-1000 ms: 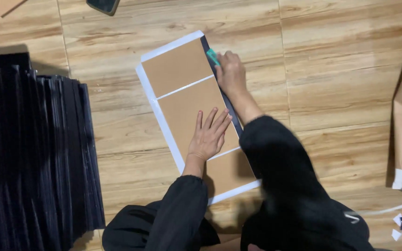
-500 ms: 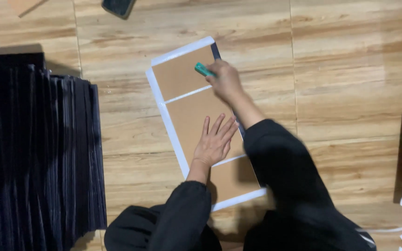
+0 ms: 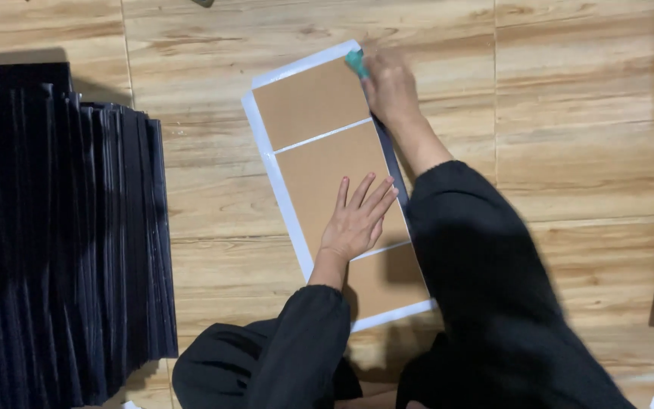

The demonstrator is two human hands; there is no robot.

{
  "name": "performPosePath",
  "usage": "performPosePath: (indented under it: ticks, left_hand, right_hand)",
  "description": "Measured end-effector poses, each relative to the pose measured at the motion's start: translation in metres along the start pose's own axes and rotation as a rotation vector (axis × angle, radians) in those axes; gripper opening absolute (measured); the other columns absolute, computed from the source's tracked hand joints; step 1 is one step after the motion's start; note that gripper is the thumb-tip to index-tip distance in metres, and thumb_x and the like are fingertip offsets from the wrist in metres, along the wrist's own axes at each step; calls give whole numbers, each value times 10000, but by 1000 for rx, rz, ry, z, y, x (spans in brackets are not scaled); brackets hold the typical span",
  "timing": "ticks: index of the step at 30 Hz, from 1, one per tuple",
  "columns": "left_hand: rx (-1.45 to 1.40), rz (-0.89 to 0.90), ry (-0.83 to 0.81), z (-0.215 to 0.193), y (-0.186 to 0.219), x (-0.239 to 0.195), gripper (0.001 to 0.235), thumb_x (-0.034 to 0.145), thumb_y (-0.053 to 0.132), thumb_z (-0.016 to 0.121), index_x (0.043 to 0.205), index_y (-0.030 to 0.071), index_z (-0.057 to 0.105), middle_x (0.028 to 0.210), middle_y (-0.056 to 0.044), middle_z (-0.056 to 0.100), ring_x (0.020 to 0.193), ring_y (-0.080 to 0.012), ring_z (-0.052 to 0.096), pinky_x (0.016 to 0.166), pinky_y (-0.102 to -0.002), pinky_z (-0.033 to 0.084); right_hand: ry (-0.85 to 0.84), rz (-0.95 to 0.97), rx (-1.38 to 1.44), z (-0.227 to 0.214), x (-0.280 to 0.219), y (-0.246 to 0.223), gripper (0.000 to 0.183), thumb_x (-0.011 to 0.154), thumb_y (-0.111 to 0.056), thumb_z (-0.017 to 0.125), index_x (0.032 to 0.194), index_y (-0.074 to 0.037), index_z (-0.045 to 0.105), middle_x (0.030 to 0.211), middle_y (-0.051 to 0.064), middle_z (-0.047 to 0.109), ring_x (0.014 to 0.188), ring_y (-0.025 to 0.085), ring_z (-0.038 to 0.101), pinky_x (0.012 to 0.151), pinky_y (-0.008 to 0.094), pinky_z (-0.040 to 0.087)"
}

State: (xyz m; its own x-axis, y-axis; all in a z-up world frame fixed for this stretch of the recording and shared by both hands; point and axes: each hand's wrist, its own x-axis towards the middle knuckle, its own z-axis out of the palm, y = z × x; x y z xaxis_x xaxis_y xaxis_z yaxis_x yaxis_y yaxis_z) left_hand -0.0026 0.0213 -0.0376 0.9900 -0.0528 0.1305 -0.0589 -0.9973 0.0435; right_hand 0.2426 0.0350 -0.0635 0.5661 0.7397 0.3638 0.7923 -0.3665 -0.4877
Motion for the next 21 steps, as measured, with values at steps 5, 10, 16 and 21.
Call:
performPosePath:
  ticks: [5, 10, 16, 21]
  left_hand:
    - [-7, -9, 28, 2, 0, 3, 526, 840, 266, 469, 1355, 217, 373, 1442, 26, 281, 1323, -247, 275, 1066, -546, 193]
    - [-73, -133, -10, 17, 4, 1, 515, 851, 274, 309, 1365, 259, 286, 1448, 61, 240, 1341, -229, 209, 1075, -534, 129]
    - [-82, -145, 0, 20, 4, 0, 504, 860, 274, 308, 1363, 265, 290, 1446, 69, 238, 1340, -225, 210, 1077, -538, 130]
    - [-64, -133, -24, 29, 6, -3, 533, 841, 286, 319, 1372, 268, 268, 1418, 64, 279, 1343, -225, 201, 1079, -539, 114]
  right_hand:
    - [20, 41, 146, -14, -9, 9, 224, 720, -101, 618, 938, -79, 665, 859, 125, 634, 795, 326, 573, 679, 381, 422]
    - [-77, 79, 63, -38, -46, -4, 253, 711, -126, 725, 949, -61, 669, 742, 103, 538, 725, 329, 562, 643, 418, 466]
    - [131, 126, 127, -17, -72, -20, 246, 747, -80, 680, 986, -34, 640, 774, 111, 512, 739, 332, 541, 662, 414, 454]
    - [-40, -7, 36, -26, -101, -47, 198, 762, -128, 650, 949, -62, 644, 752, 76, 506, 743, 284, 534, 678, 365, 455]
